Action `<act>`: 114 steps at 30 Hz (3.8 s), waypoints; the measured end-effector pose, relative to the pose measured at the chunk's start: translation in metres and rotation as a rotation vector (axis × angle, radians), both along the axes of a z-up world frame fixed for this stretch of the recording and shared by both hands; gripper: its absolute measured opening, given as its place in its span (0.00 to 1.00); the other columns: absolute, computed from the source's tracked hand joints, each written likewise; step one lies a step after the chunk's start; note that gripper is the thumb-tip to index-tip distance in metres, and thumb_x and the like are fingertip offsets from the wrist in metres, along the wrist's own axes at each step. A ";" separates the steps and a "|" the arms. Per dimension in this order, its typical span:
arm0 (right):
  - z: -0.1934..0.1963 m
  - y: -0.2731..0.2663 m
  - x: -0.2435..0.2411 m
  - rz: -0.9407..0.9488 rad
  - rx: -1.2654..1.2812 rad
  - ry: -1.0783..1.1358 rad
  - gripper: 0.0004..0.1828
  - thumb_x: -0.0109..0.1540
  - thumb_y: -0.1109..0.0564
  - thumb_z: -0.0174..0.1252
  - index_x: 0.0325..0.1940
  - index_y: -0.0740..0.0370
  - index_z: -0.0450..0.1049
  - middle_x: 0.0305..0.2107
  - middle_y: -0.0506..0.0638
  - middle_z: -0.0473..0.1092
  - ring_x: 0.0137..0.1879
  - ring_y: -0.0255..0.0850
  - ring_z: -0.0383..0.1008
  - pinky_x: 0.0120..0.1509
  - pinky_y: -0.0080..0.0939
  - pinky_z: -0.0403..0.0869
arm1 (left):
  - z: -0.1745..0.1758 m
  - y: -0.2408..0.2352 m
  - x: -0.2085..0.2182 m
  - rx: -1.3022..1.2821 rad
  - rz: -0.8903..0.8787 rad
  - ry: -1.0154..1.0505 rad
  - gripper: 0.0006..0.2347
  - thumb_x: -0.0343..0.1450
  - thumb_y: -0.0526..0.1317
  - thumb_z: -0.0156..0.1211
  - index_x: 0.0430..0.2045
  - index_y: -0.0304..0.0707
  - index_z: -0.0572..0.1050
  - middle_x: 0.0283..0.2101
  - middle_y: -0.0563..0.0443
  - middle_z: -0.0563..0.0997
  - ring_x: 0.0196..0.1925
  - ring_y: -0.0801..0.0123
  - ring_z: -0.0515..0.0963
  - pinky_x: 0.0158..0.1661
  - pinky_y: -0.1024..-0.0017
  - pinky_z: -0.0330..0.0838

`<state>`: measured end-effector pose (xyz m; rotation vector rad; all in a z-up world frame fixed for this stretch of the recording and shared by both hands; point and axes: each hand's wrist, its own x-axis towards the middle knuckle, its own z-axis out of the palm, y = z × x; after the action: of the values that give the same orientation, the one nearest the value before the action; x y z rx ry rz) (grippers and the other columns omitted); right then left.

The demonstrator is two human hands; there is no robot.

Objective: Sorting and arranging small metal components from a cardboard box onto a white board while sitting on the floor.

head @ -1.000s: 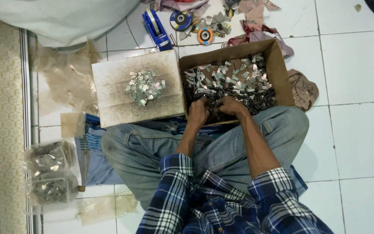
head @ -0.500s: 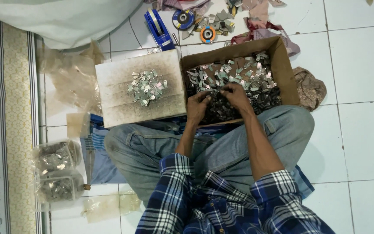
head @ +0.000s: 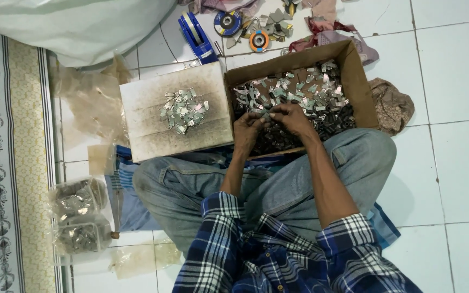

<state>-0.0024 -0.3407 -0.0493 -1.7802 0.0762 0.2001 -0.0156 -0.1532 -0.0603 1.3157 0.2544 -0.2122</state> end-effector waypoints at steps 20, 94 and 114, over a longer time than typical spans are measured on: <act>0.024 0.007 -0.002 0.000 0.017 -0.005 0.12 0.58 0.59 0.72 0.45 0.59 0.84 0.32 0.56 0.78 0.43 0.41 0.76 0.53 0.47 0.73 | 0.011 -0.003 -0.005 0.031 0.026 -0.064 0.08 0.71 0.33 0.66 0.42 0.31 0.78 0.36 0.39 0.84 0.43 0.60 0.86 0.42 0.65 0.80; 0.014 0.015 -0.010 0.205 -0.156 0.231 0.24 0.48 0.68 0.63 0.50 0.72 0.77 0.38 0.61 0.75 0.48 0.53 0.75 0.57 0.55 0.73 | 0.041 0.001 -0.010 0.082 0.049 -0.007 0.05 0.70 0.37 0.67 0.37 0.43 0.82 0.31 0.51 0.84 0.33 0.76 0.79 0.38 0.73 0.75; -0.038 0.022 -0.006 0.331 -0.791 -0.541 0.23 0.63 0.60 0.60 0.62 0.68 0.69 0.43 0.64 0.70 0.51 0.63 0.71 0.47 0.54 0.72 | 0.050 0.003 -0.013 0.097 0.076 -0.073 0.04 0.72 0.36 0.65 0.37 0.39 0.80 0.31 0.48 0.84 0.33 0.73 0.80 0.39 0.70 0.74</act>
<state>-0.0089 -0.3192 -0.0873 -2.5701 -0.6073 -0.1045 -0.0283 -0.1504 -0.0102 1.4046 0.2549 -0.0883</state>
